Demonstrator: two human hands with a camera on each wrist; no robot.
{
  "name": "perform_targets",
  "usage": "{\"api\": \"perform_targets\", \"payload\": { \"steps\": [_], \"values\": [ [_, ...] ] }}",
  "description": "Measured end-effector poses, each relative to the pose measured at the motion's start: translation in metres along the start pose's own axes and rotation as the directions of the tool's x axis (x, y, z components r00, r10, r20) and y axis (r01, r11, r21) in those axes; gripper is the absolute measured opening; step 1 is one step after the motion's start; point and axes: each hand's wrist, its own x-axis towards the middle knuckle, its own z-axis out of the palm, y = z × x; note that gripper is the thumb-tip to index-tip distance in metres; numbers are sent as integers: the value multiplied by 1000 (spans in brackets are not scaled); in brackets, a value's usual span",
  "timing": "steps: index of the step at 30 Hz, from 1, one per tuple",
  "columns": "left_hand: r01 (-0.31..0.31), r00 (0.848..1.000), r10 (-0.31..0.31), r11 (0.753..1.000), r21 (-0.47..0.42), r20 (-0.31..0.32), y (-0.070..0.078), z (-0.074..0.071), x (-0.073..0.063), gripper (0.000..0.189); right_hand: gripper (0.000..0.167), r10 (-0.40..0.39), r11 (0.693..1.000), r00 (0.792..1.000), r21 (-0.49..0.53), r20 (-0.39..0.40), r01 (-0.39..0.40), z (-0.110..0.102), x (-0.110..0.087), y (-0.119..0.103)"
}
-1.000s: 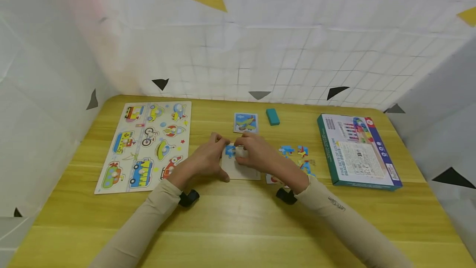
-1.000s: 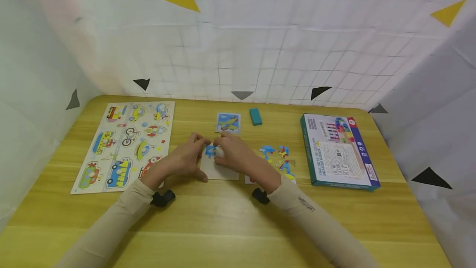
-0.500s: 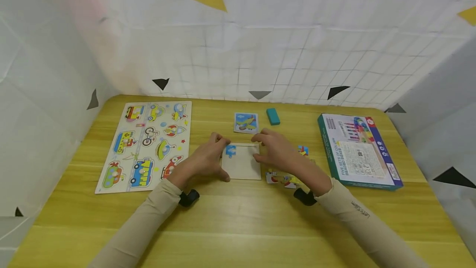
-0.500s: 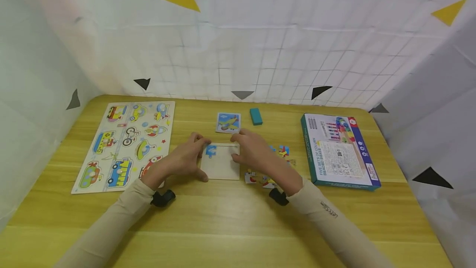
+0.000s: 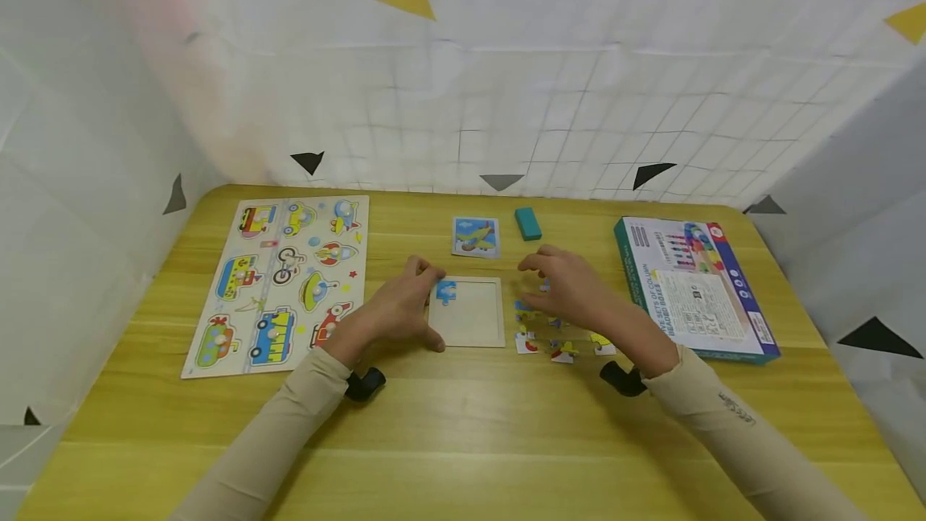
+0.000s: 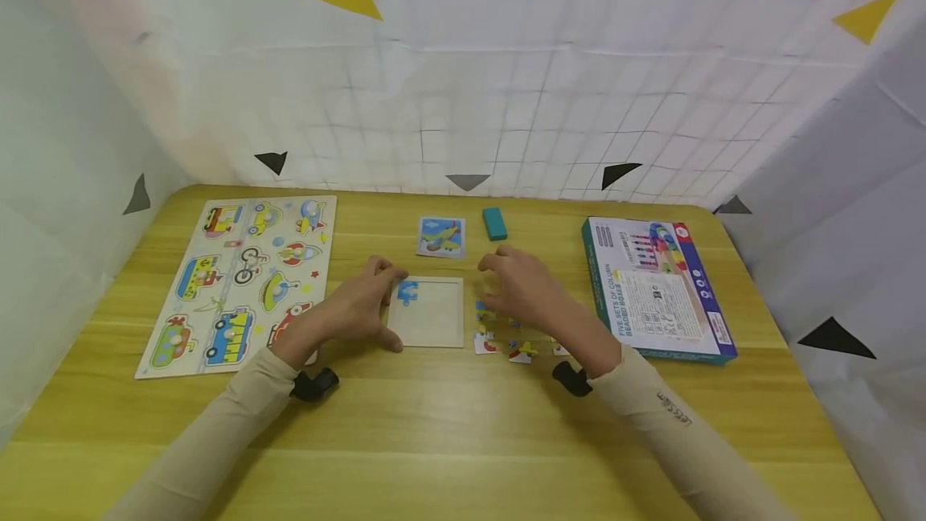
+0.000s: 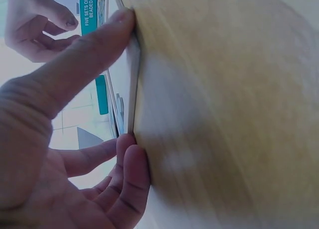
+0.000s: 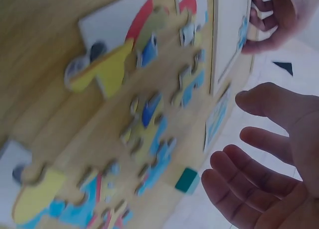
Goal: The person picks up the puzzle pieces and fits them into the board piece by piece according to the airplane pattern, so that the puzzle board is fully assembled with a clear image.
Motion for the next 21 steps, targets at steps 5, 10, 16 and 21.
{"api": "perform_targets", "payload": {
  "steps": [5,10,16,21],
  "values": [
    [3,1000,-3,1000,-7,3,1,-1,-1,108,42,50,999,999,-13,-11,-50,-8,-5,10],
    [3,1000,-3,1000,-9,0,0,-1,0,108,42,74,997,997,-34,13,-73,-12,-7,15],
    [-5,1000,5,1000,-5,-3,-1,0,0,109,41,107,993,993,-56,39,-105,-11,-10,22],
    [-4,1000,4,1000,-10,-7,-1,0,0,109,40,118,990,992,-80,46,-114,-8,-11,27]
  ]
}}
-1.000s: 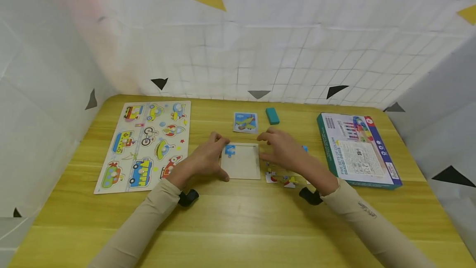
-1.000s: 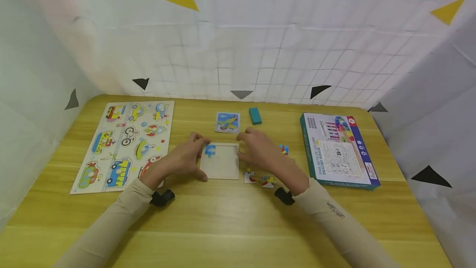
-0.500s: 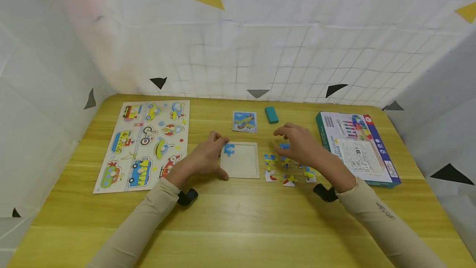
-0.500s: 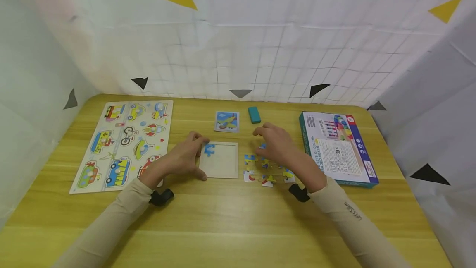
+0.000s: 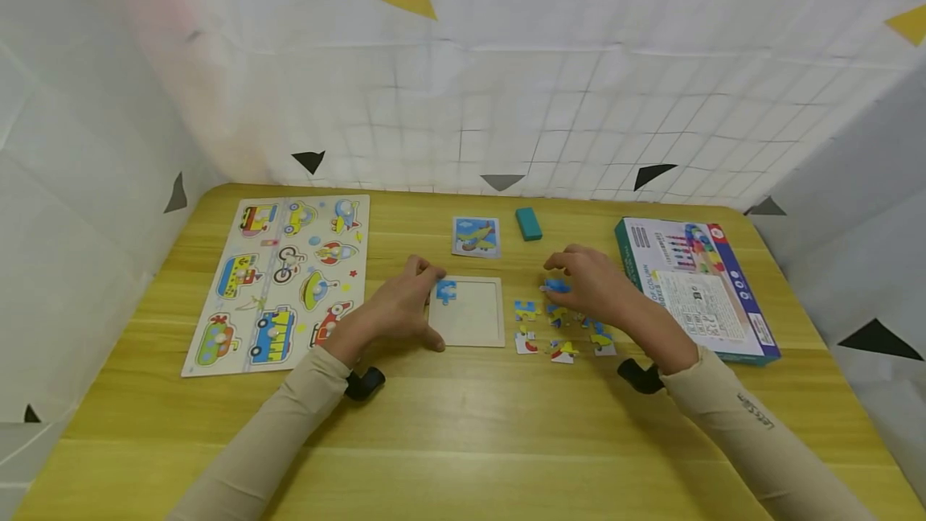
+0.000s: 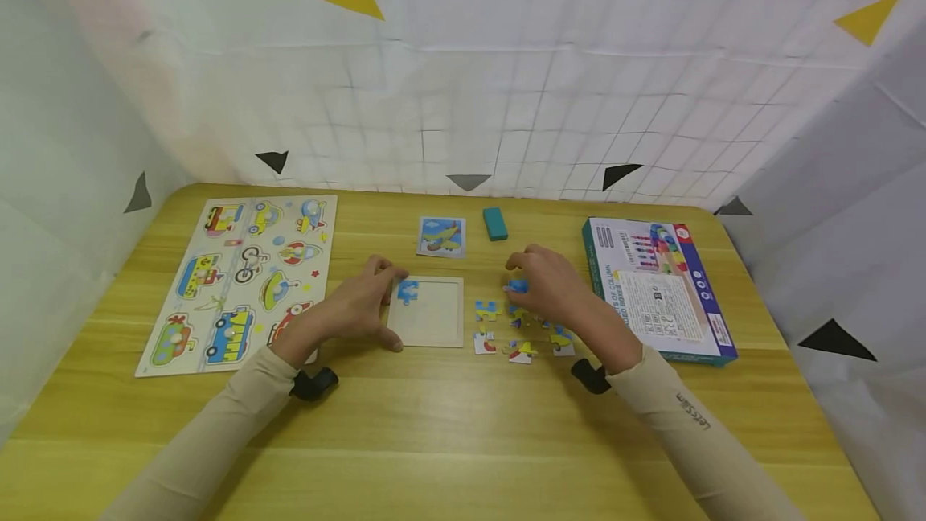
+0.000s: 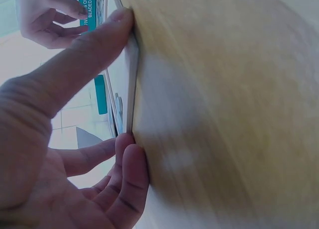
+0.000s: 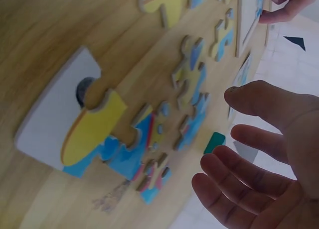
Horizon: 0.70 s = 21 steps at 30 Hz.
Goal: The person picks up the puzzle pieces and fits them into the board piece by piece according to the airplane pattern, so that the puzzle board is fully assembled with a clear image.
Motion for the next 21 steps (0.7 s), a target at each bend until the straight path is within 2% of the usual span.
{"api": "perform_targets", "payload": {
  "steps": [9,15,21],
  "values": [
    [-11,1000,11,1000,-1,8,1,3,3,109,34,43,998,999,-40,16,-42,7,0,10],
    [21,1000,-21,1000,-2,-1,-1,2,-2,109,24,38,999,998,-24,44,-37,11,8,7],
    [-1,1000,1,1000,0,-8,-1,1,0,108,20,55,998,996,-25,70,-54,9,12,7]
  ]
}}
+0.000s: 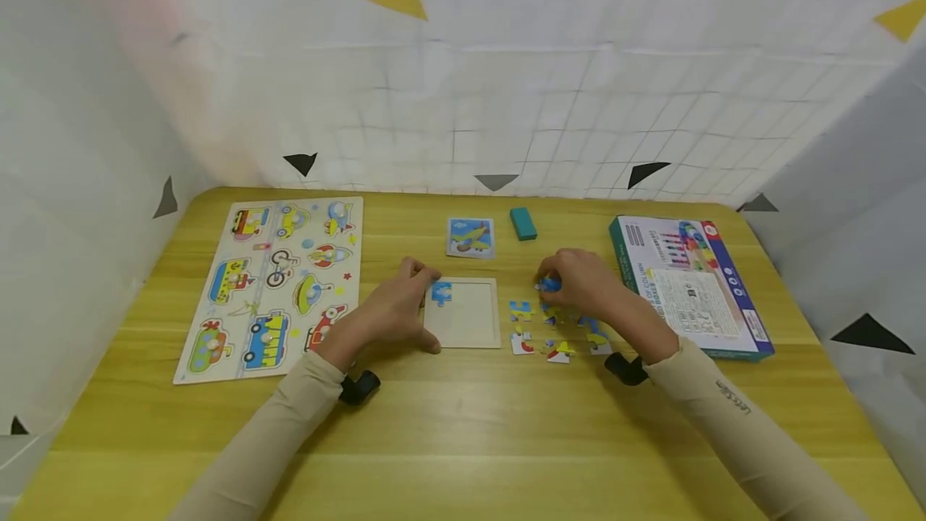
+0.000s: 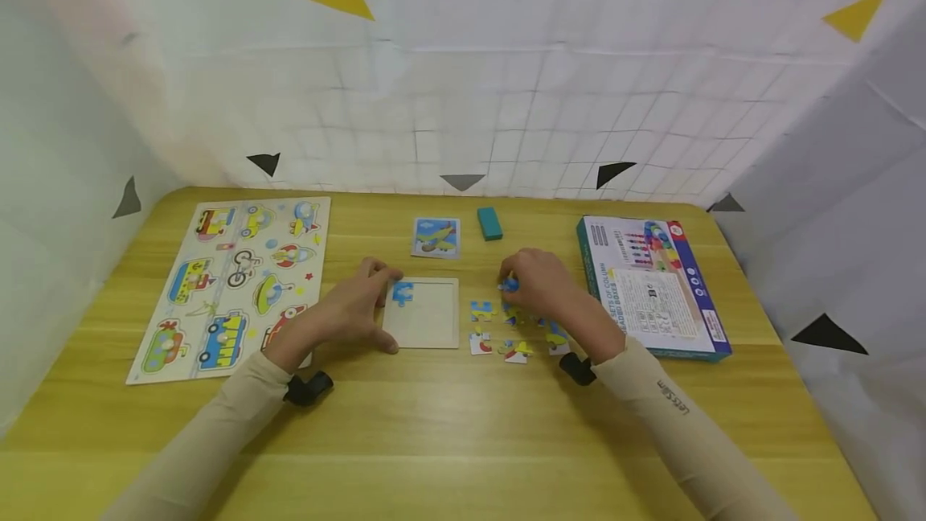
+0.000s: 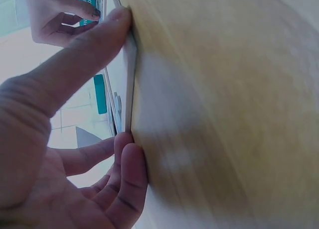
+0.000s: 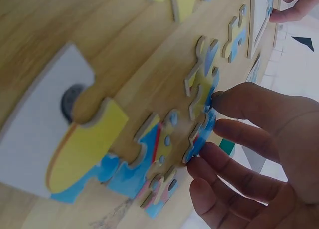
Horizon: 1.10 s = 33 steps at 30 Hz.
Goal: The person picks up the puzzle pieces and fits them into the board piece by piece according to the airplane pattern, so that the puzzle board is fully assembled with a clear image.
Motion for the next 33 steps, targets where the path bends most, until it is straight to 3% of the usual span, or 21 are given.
{"api": "perform_targets", "payload": {
  "steps": [11,22,33],
  "values": [
    [-11,1000,11,1000,1,6,0,1,0,107,23,28,999,1000,30,-13,-28,1,3,-2],
    [-9,1000,9,1000,-3,0,-1,0,0,108,26,-38,996,993,74,-108,46,-2,6,-14],
    [-3,1000,3,1000,-11,2,-1,0,0,109,23,-63,993,991,95,-120,74,-1,13,-28]
  ]
}}
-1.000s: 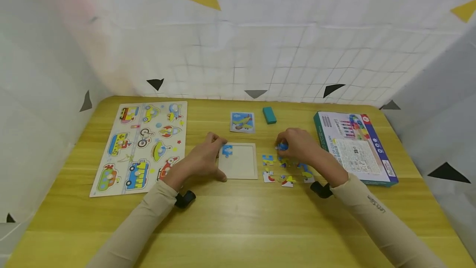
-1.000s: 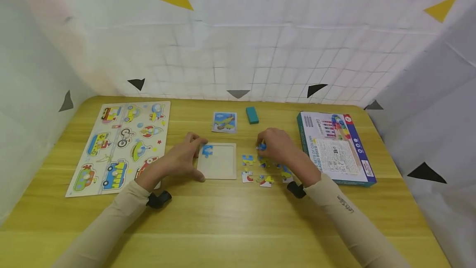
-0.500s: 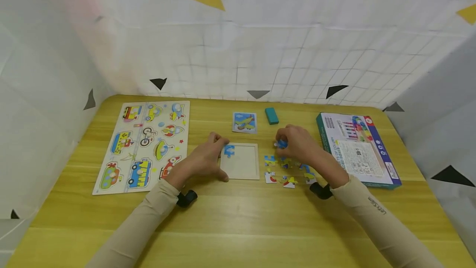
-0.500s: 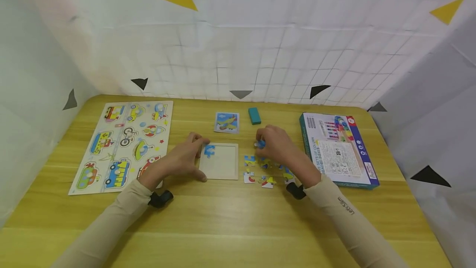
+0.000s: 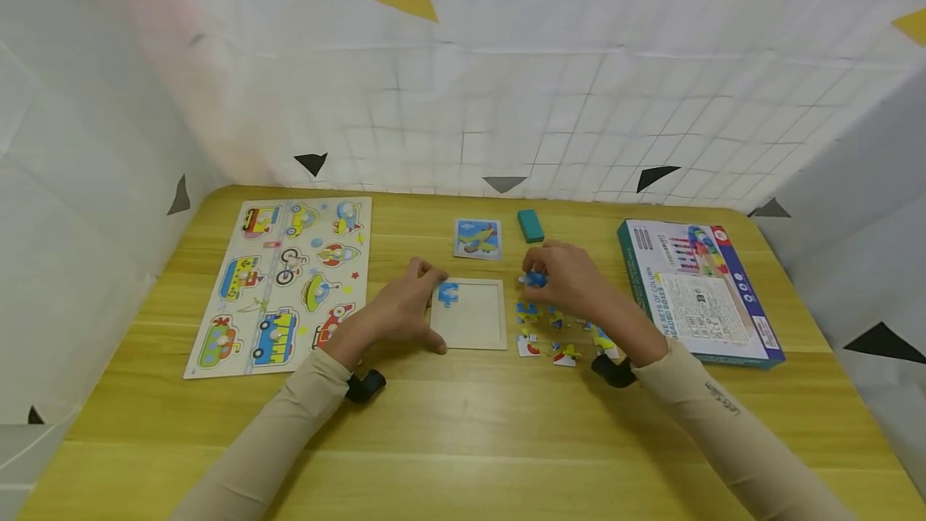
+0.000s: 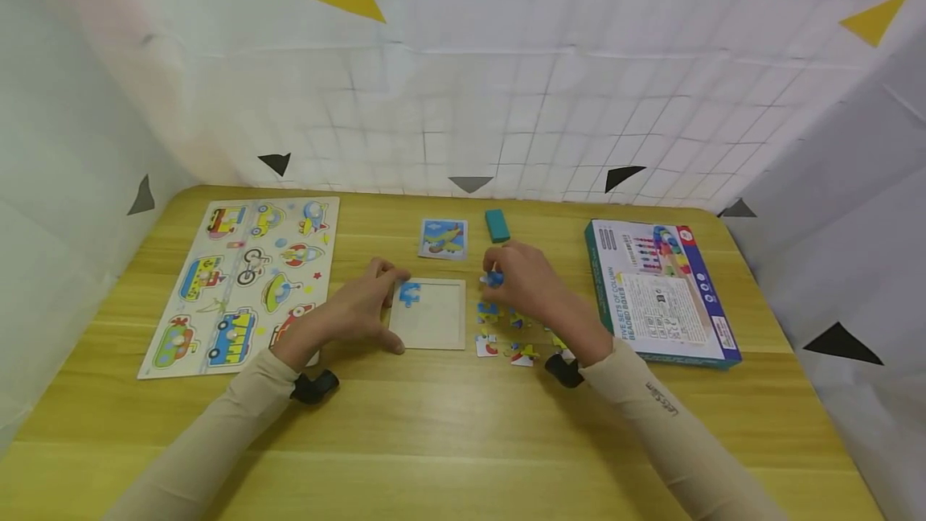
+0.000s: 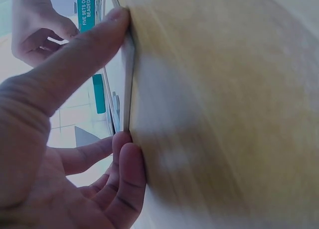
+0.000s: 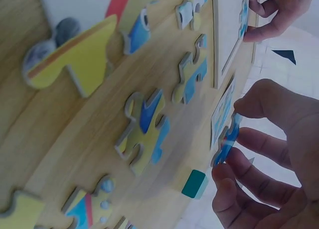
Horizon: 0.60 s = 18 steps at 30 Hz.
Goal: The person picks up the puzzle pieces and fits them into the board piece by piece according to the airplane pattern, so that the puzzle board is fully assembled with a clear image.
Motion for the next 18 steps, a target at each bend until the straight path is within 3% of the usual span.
{"api": "perform_targets", "payload": {
  "steps": [18],
  "values": [
    [13,1000,-13,1000,-1,5,-1,2,1,108,23,-84,995,994,-43,71,87,13,16,-27]
  ]
}}
